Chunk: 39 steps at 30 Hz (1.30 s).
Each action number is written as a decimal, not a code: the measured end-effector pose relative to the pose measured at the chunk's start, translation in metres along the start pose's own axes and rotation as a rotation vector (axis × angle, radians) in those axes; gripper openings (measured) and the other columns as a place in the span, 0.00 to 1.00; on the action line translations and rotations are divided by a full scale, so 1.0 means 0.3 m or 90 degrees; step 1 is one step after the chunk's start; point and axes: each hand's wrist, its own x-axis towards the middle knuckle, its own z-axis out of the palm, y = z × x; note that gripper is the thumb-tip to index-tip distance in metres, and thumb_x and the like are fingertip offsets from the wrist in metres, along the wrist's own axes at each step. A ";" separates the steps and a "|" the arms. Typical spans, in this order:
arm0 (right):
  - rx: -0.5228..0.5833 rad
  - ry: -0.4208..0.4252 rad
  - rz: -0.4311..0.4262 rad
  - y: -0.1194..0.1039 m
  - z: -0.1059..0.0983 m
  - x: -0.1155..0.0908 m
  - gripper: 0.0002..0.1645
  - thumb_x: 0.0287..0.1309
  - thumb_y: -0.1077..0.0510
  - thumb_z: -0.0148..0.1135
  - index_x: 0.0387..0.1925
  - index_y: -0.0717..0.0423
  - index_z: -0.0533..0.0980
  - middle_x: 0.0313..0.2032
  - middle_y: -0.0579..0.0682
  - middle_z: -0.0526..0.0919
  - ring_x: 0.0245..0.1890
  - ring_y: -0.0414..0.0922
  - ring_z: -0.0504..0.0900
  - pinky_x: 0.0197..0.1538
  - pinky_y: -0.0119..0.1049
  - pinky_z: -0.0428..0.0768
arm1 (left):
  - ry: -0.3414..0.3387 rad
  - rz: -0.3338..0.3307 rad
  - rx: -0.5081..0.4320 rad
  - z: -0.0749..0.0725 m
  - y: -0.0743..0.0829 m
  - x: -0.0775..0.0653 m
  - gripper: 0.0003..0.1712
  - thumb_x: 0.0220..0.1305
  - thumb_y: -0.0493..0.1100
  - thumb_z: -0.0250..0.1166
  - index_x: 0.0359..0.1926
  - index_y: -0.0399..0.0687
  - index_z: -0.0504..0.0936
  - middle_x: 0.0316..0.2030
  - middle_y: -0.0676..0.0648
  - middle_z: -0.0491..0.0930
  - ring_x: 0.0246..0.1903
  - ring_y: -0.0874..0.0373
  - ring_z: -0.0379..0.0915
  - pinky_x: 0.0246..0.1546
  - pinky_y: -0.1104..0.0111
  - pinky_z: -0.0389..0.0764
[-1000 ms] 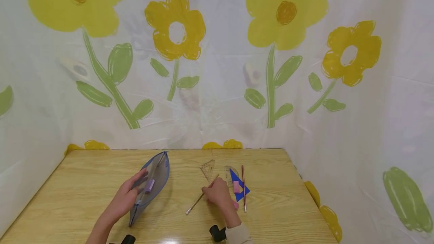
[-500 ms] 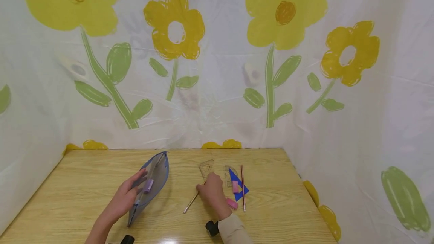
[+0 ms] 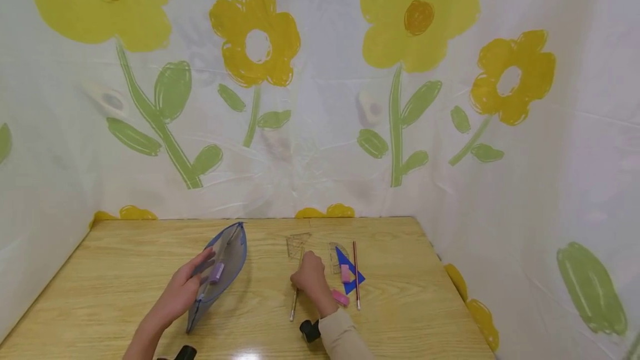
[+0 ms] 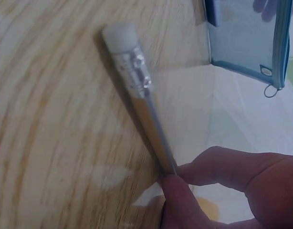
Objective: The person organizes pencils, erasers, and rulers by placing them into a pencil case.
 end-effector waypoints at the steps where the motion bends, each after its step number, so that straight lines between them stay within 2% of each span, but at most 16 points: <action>1: 0.003 -0.004 0.004 -0.003 -0.002 0.000 0.25 0.42 0.67 0.75 0.43 0.72 0.75 0.38 0.65 0.82 0.39 0.58 0.82 0.41 0.52 0.86 | 0.000 -0.001 -0.001 -0.001 0.000 -0.001 0.35 0.67 0.25 0.38 0.76 0.27 0.54 0.74 0.28 0.59 0.75 0.33 0.49 0.73 0.44 0.63; 3: 0.008 -0.007 0.009 -0.003 -0.005 0.001 0.26 0.42 0.66 0.76 0.43 0.72 0.75 0.39 0.65 0.82 0.38 0.57 0.81 0.40 0.50 0.86 | 0.000 0.000 0.000 -0.003 -0.003 -0.002 0.36 0.66 0.25 0.38 0.76 0.27 0.54 0.74 0.28 0.59 0.75 0.33 0.49 0.73 0.44 0.63; 5: 0.014 -0.008 0.010 0.003 -0.005 0.005 0.27 0.41 0.66 0.77 0.44 0.72 0.76 0.38 0.64 0.82 0.36 0.54 0.80 0.37 0.48 0.86 | -0.001 0.002 -0.007 -0.003 -0.005 -0.001 0.36 0.66 0.25 0.38 0.76 0.26 0.53 0.74 0.27 0.59 0.75 0.33 0.48 0.74 0.37 0.57; 10: 0.039 -0.032 0.014 0.034 -0.011 0.020 0.26 0.45 0.64 0.76 0.46 0.70 0.77 0.39 0.60 0.81 0.36 0.52 0.79 0.35 0.44 0.85 | 0.000 0.002 0.000 -0.005 -0.014 0.000 0.35 0.66 0.25 0.38 0.76 0.26 0.54 0.73 0.27 0.59 0.75 0.32 0.50 0.73 0.38 0.60; 14: 0.113 -0.073 0.011 0.056 -0.023 0.027 0.26 0.50 0.64 0.72 0.51 0.69 0.76 0.43 0.62 0.83 0.40 0.54 0.83 0.35 0.43 0.85 | -0.005 -0.003 0.002 -0.007 -0.016 0.001 0.36 0.66 0.25 0.38 0.76 0.26 0.54 0.73 0.27 0.59 0.75 0.32 0.49 0.73 0.37 0.58; 19: 0.229 -0.125 -0.003 0.076 -0.026 0.033 0.28 0.55 0.64 0.68 0.58 0.69 0.74 0.44 0.61 0.83 0.39 0.52 0.84 0.32 0.40 0.85 | -0.007 -0.004 -0.001 -0.008 -0.015 0.000 0.36 0.67 0.25 0.38 0.76 0.27 0.53 0.74 0.27 0.59 0.75 0.32 0.48 0.73 0.37 0.58; 24: 0.282 -0.129 -0.023 0.090 -0.017 0.038 0.29 0.57 0.64 0.67 0.61 0.67 0.73 0.43 0.57 0.83 0.39 0.46 0.81 0.35 0.36 0.83 | -0.003 0.001 -0.001 -0.008 -0.016 -0.002 0.35 0.67 0.25 0.37 0.76 0.27 0.53 0.73 0.27 0.59 0.75 0.32 0.49 0.72 0.37 0.59; 31: 0.370 -0.148 -0.045 0.093 -0.018 0.036 0.29 0.61 0.67 0.63 0.63 0.70 0.70 0.39 0.56 0.80 0.34 0.44 0.80 0.33 0.36 0.84 | -0.003 -0.004 -0.004 -0.011 -0.015 -0.003 0.35 0.68 0.25 0.37 0.76 0.27 0.53 0.73 0.27 0.59 0.75 0.31 0.49 0.72 0.37 0.61; 36: 0.406 -0.166 -0.058 0.093 -0.013 0.028 0.30 0.62 0.67 0.61 0.65 0.72 0.68 0.42 0.59 0.78 0.36 0.44 0.81 0.35 0.40 0.88 | -0.003 -0.005 -0.006 -0.012 -0.012 -0.003 0.35 0.68 0.25 0.37 0.76 0.27 0.53 0.73 0.27 0.59 0.75 0.32 0.50 0.71 0.39 0.64; 39: 0.431 -0.168 -0.065 0.094 -0.006 0.025 0.32 0.63 0.68 0.61 0.67 0.71 0.66 0.45 0.63 0.77 0.37 0.44 0.81 0.36 0.40 0.89 | 0.000 -0.006 -0.006 -0.012 -0.011 -0.004 0.35 0.68 0.25 0.37 0.76 0.27 0.53 0.73 0.28 0.60 0.74 0.32 0.51 0.71 0.40 0.65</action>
